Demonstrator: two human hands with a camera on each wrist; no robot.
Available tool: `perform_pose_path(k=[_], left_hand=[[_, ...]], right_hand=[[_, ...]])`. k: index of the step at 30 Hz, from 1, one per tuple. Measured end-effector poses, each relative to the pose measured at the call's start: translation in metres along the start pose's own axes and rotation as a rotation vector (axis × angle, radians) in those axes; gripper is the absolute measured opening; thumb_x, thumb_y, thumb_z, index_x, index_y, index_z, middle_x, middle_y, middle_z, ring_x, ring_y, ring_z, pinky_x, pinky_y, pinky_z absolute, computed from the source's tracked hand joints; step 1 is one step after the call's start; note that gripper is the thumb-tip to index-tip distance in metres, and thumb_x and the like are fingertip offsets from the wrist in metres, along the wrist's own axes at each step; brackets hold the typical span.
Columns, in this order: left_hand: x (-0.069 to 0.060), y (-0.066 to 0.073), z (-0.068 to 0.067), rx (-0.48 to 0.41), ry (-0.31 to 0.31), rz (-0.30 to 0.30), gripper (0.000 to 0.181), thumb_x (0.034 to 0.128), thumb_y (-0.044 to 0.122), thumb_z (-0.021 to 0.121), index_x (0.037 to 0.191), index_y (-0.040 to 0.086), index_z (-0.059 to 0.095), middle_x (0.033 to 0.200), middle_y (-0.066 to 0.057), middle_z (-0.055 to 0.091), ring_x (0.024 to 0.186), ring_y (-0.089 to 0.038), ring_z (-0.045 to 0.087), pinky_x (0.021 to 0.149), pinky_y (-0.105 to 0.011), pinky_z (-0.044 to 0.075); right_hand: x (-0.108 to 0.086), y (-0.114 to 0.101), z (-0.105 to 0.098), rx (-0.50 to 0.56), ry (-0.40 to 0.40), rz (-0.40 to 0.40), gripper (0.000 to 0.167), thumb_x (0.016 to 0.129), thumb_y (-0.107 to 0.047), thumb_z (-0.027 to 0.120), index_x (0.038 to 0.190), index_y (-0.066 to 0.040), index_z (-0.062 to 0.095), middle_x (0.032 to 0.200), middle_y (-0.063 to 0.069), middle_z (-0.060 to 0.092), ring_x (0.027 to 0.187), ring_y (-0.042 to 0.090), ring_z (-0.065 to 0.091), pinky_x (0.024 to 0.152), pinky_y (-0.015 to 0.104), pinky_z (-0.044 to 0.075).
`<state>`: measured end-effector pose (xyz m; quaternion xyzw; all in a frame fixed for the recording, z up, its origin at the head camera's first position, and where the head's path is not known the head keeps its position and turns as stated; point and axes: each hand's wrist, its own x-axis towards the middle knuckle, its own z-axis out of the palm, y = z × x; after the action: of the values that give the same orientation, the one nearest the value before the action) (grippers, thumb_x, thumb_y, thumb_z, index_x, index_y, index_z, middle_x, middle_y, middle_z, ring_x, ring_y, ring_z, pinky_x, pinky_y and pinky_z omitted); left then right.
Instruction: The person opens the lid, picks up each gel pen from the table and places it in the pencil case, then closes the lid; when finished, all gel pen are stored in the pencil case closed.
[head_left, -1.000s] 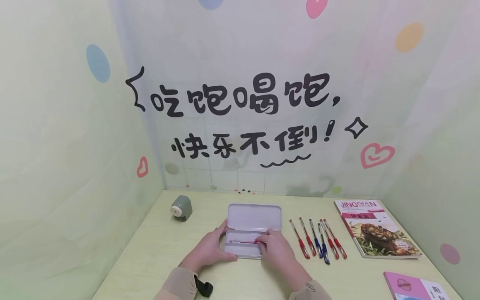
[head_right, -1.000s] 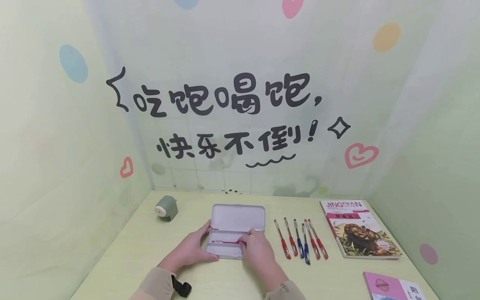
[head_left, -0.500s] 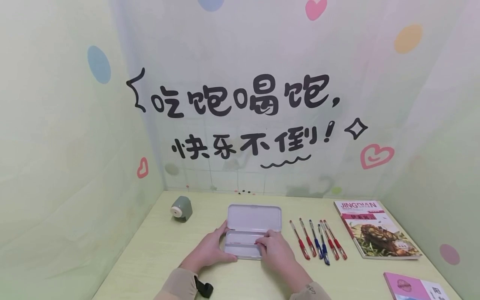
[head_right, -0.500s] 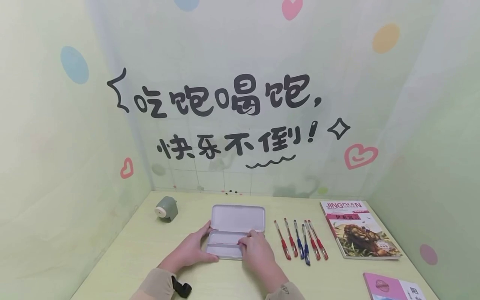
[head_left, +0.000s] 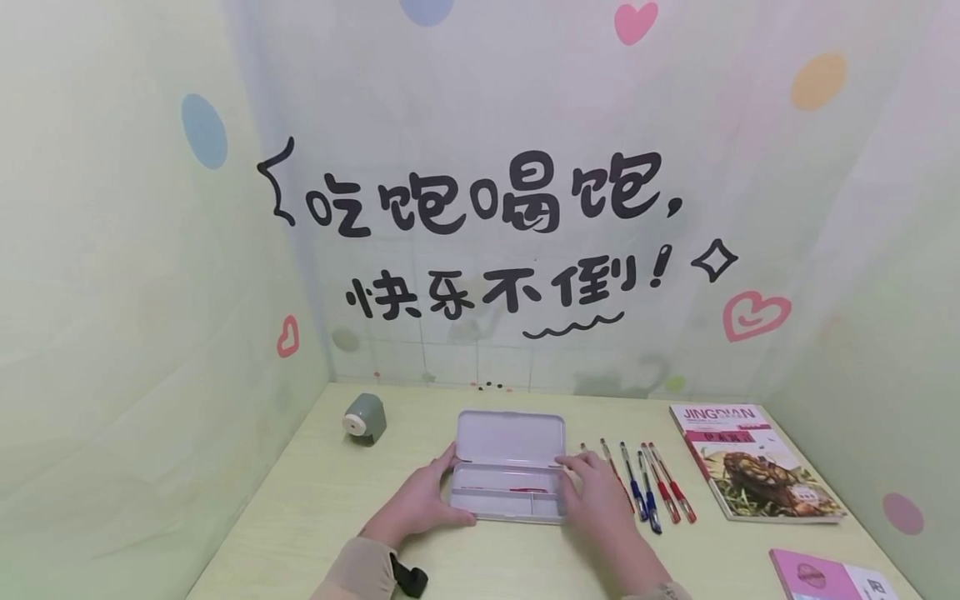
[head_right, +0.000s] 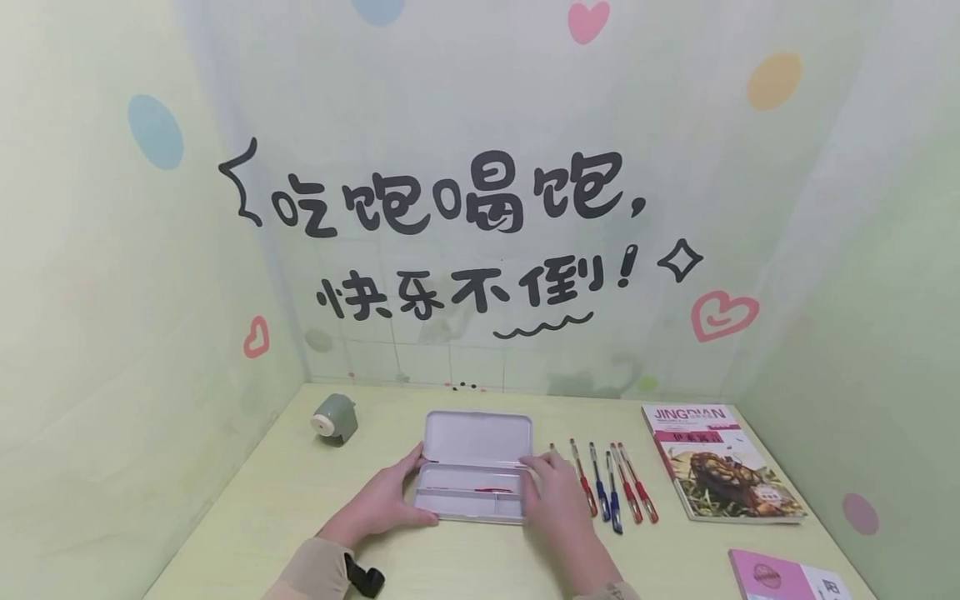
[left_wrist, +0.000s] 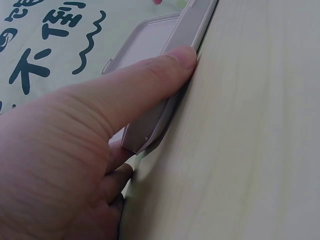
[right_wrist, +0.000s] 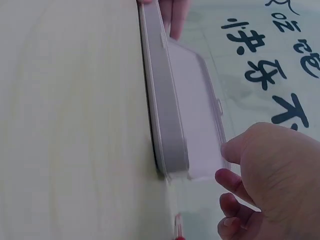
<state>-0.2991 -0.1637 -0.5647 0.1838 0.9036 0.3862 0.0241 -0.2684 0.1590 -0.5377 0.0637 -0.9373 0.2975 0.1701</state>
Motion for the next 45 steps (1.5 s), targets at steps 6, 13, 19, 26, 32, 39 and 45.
perform_pose_path(k=[6,13,19,26,32,39,45], left_hand=[[0.0,0.001,-0.001,-0.004,-0.001,-0.006,0.142,0.0695,0.049,0.103,0.174,-0.003,0.021,0.16,-0.008,0.064,0.157,-0.041,0.05,0.133,-0.065,0.036],[0.0,0.001,0.0,-0.009,-0.005,-0.012,0.142,0.0701,0.049,0.103,0.174,-0.002,0.021,0.161,-0.01,0.063,0.157,-0.042,0.049,0.133,-0.065,0.036],[0.0,0.001,0.0,-0.008,-0.006,-0.01,0.142,0.0702,0.048,0.103,0.174,-0.003,0.021,0.16,-0.009,0.063,0.158,-0.042,0.049,0.133,-0.066,0.035],[-0.001,0.003,-0.001,-0.008,-0.004,-0.024,0.143,0.0695,0.049,0.103,0.174,-0.002,0.021,0.162,-0.011,0.061,0.158,-0.043,0.048,0.134,-0.066,0.035],[-0.001,0.004,-0.001,-0.005,-0.007,-0.028,0.142,0.0695,0.049,0.103,0.174,-0.001,0.021,0.166,-0.018,0.056,0.158,-0.046,0.047,0.133,-0.067,0.035],[-0.002,0.004,-0.001,-0.006,-0.007,-0.025,0.142,0.0696,0.048,0.103,0.174,-0.002,0.021,0.165,-0.017,0.057,0.158,-0.046,0.047,0.133,-0.067,0.034],[-0.001,0.004,0.0,-0.004,-0.007,-0.027,0.142,0.0698,0.048,0.103,0.174,-0.002,0.021,0.164,-0.017,0.058,0.158,-0.046,0.046,0.133,-0.067,0.034]], right_hand=[[-0.002,0.037,-0.021,-0.031,0.067,0.086,0.032,0.106,-0.022,0.072,0.136,-0.015,0.077,0.126,0.015,0.072,0.114,0.037,0.069,0.095,0.059,0.062],[-0.009,0.074,-0.05,-0.071,0.058,0.164,0.04,0.108,-0.024,0.066,0.144,-0.007,0.071,0.136,0.031,0.067,0.121,0.053,0.068,0.101,0.072,0.058],[-0.014,0.094,-0.068,-0.148,0.092,0.241,0.041,0.106,-0.022,0.065,0.139,0.001,0.071,0.13,0.038,0.067,0.111,0.053,0.069,0.092,0.07,0.059],[-0.014,0.103,-0.079,-0.197,-0.008,0.349,0.047,0.106,-0.024,0.059,0.14,0.007,0.066,0.129,0.039,0.065,0.115,0.054,0.066,0.093,0.071,0.06],[-0.015,0.106,-0.082,-0.236,-0.086,0.417,0.049,0.105,-0.022,0.055,0.141,0.011,0.064,0.141,0.045,0.057,0.13,0.063,0.057,0.099,0.075,0.058],[-0.016,0.108,-0.083,-0.226,-0.122,0.459,0.047,0.105,-0.017,0.051,0.14,0.011,0.065,0.144,0.045,0.057,0.136,0.065,0.053,0.1,0.077,0.057],[-0.016,0.11,-0.084,-0.222,-0.15,0.503,0.045,0.106,-0.017,0.052,0.138,0.01,0.066,0.135,0.042,0.062,0.125,0.062,0.06,0.09,0.074,0.061]])
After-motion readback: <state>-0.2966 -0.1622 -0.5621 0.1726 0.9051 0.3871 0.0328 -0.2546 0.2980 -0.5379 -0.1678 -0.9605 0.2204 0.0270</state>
